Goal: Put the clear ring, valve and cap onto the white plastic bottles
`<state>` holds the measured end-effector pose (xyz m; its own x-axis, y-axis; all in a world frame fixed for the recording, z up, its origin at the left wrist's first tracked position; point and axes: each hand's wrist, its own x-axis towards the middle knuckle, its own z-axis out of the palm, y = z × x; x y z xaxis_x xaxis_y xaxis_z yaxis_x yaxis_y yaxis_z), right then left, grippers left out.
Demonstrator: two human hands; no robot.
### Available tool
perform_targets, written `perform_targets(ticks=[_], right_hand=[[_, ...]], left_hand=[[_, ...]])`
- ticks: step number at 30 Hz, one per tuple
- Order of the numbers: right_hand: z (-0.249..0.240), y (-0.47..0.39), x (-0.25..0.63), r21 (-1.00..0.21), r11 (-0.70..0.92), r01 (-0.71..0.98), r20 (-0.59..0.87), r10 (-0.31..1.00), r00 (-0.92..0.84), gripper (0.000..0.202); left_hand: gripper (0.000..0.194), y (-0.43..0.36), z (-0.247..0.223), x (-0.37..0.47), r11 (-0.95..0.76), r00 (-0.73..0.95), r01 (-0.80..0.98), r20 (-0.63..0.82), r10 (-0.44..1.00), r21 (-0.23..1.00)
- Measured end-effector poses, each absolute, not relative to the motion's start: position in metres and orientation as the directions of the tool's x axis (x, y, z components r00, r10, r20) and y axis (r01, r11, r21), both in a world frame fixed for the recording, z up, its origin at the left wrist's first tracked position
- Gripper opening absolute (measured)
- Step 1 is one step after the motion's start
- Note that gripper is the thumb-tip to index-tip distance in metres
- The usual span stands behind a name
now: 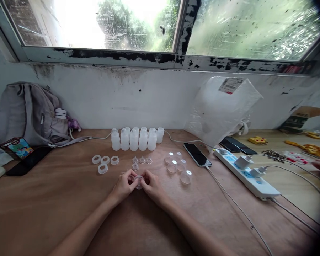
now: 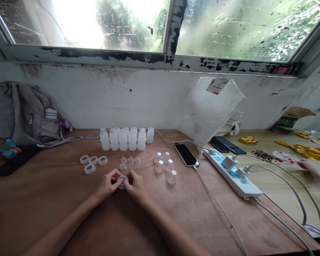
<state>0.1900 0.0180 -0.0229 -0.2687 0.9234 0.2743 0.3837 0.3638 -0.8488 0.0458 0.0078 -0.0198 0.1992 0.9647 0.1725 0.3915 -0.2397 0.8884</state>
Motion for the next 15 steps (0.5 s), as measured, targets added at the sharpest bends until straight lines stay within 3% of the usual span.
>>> perform_targets(ticks=[9, 15], right_hand=[[-0.0236, 0.0186, 0.1893, -0.843, 0.363, 0.397, 0.267, 0.923, -0.276, 0.009], [-0.026, 0.0208, 0.1892, -0.879, 0.332, 0.343, 0.265, 0.937, -0.23, 0.013]], left_hand=[[0.012, 0.0079, -0.0148, 0.0468, -0.233, 0.196, 0.363, 0.171, 0.966, 0.902], [0.014, 0.0051, -0.0163, 0.0513, -0.278, 0.107, 0.492, 0.259, 0.96, 0.825]])
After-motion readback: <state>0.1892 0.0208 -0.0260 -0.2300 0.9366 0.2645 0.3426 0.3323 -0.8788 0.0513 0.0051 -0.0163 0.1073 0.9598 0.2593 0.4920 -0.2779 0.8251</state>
